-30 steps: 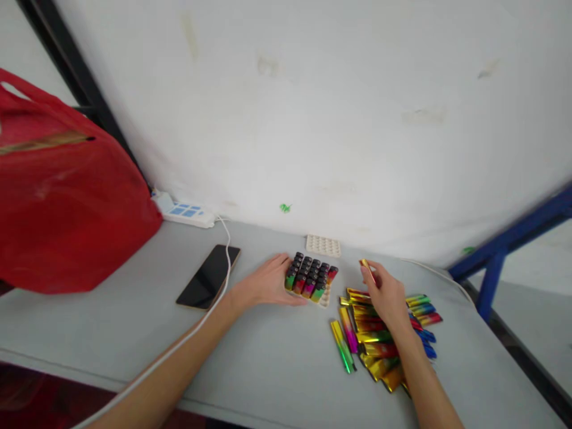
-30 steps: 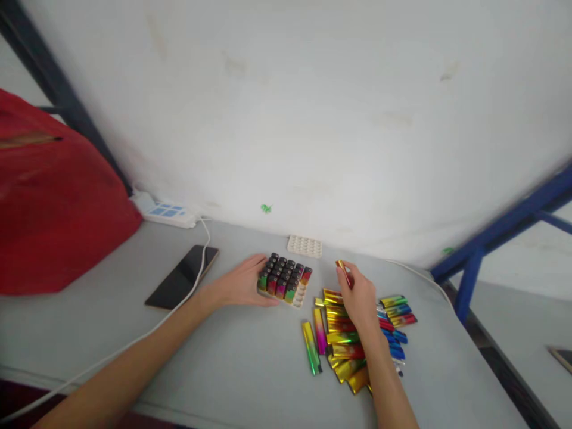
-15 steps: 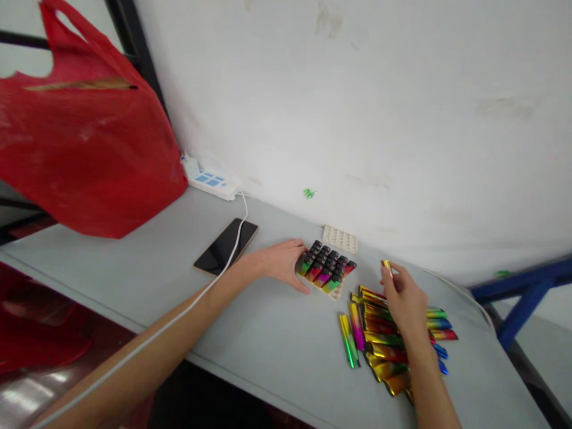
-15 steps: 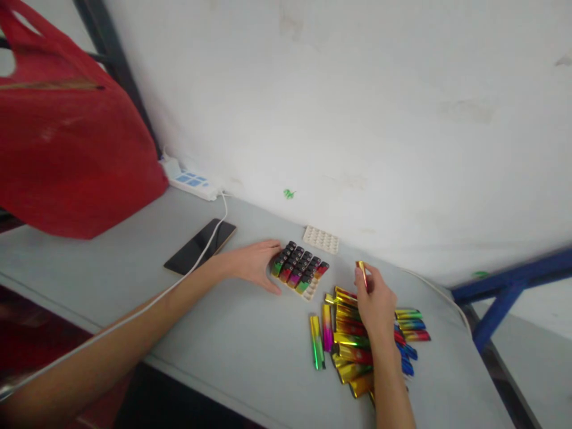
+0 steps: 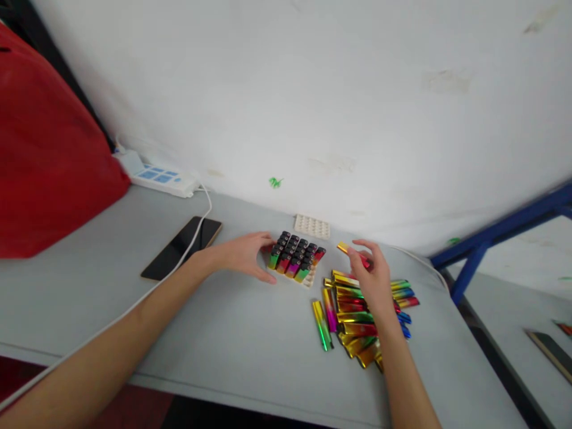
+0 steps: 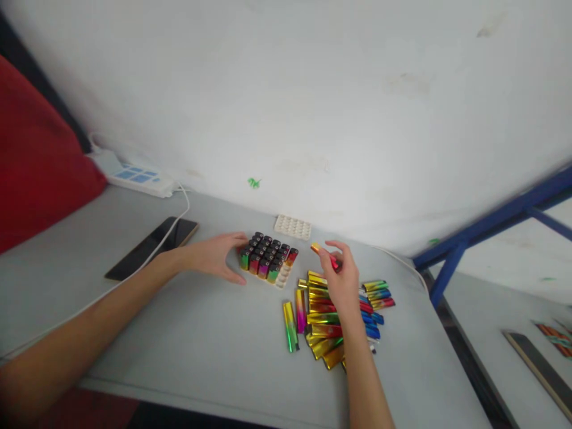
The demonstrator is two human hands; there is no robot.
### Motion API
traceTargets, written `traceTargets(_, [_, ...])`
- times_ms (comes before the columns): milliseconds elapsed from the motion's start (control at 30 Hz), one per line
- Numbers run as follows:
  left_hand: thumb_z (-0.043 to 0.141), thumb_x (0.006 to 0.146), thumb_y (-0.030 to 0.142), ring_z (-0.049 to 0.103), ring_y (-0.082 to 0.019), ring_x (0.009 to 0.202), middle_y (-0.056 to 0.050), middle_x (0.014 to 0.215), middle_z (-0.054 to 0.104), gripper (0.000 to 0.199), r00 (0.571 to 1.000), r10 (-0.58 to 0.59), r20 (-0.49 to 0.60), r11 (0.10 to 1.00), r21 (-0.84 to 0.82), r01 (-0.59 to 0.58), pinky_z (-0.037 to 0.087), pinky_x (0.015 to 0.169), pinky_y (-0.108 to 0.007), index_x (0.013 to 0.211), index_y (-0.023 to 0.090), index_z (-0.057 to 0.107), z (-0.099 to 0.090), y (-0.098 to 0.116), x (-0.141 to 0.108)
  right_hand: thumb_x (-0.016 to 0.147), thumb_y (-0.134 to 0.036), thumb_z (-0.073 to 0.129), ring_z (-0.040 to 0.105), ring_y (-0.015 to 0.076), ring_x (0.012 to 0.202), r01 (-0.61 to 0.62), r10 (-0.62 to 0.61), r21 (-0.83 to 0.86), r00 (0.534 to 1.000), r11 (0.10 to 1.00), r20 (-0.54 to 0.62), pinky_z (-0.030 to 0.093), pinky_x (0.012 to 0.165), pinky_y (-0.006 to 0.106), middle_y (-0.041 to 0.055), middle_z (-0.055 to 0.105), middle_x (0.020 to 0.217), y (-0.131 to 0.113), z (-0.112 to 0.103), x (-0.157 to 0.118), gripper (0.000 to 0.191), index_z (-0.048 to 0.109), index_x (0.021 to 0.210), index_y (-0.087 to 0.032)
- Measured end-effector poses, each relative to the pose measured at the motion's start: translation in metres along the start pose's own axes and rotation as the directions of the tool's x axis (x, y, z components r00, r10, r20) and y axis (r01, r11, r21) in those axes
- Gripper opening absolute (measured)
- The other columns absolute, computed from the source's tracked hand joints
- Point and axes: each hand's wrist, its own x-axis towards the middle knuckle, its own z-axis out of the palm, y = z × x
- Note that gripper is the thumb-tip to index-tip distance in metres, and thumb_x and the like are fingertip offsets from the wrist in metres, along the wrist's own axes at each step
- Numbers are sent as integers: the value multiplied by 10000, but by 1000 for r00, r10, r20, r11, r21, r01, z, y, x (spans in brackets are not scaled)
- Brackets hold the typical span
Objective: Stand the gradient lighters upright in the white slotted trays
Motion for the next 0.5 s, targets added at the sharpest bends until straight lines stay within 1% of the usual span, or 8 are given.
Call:
traceTargets(100, [948, 662, 706, 751, -364, 1229, -103, 1305, 790, 765, 1000, -16, 12, 1000, -16, 17, 599, 1069, -401, 1224, 214, 784, -1, 0, 0, 869, -739, 818, 559, 174, 660, 8, -10, 88, 1000, 996, 14, 538, 600, 306, -1, 660, 774, -8, 9, -2, 546, 746, 1003, -214])
traceTargets(167, [944, 657, 706, 748, -368, 1257, -103, 1319, 790, 780, 1000, -24, 10, 1000, -16, 24, 593, 1105, -417, 1240, 216, 780, -2, 0, 0, 904, -803, 748, 566, 180, 673, 8, -9, 112, 1000, 994, 12, 524, 620, 311, 9, 658, 760, -11, 15, -2, 583, 703, 879, -222])
traceTargets(233, [942, 645, 709, 743, -379, 1281, -109, 1335, 786, 803, 999, -32, 7, 999, 2, 32, 583, 1143, -439, 1252, 210, 776, -2, 0, 0, 967, -841, 648, 578, 189, 690, -5, 3, 146, 1000, 989, 13, 527, 641, 315, 4, 633, 736, -13, 19, -4, 620, 649, 824, -238])
traceTargets(267, [941, 642, 711, 744, -385, 1282, -113, 1336, 786, 811, 999, -36, 8, 999, 15, 36, 583, 1151, -447, 1254, 206, 775, -3, 0, 0, 988, -843, 622, 588, 191, 697, -14, 9, 182, 1000, 983, 25, 535, 654, 317, 4, 631, 743, -14, 22, -5, 622, 631, 821, -244])
traceTargets(333, [939, 638, 713, 748, -400, 1275, -118, 1326, 793, 816, 999, -40, 6, 998, 40, 40, 593, 1147, -457, 1255, 203, 776, -3, 0, -1, 991, -830, 643, 592, 179, 679, -47, 23, 295, 996, 954, 83, 552, 658, 320, 1, 647, 789, -17, 25, -7, 592, 628, 868, -251])
traceTargets(400, [935, 645, 713, 748, -412, 1278, -117, 1324, 801, 811, 999, -39, -1, 998, 56, 39, 603, 1143, -462, 1262, 211, 780, -4, 1, -1, 961, -814, 703, 547, 153, 610, -102, 40, 417, 987, 903, 155, 536, 596, 309, -16, 647, 817, -20, 29, -8, 557, 655, 998, -260])
traceTargets(467, [930, 651, 716, 746, -417, 1286, -114, 1328, 803, 802, 999, -40, -5, 997, 60, 40, 609, 1136, -455, 1260, 214, 786, -4, 2, -1, 922, -795, 762, 449, 125, 545, -153, 66, 492, 979, 857, 191, 453, 506, 269, -52, 590, 769, -24, 32, -9, 567, 655, 1126, -277])
traceTargets(500, [926, 657, 718, 745, -414, 1289, -114, 1336, 801, 799, 999, -41, -2, 998, 57, 41, 610, 1134, -447, 1260, 213, 786, -4, 2, -1, 902, -790, 786, 401, 116, 528, -175, 81, 512, 976, 841, 201, 398, 479, 246, -71, 543, 730, -25, 33, -9, 580, 647, 1147, -283])
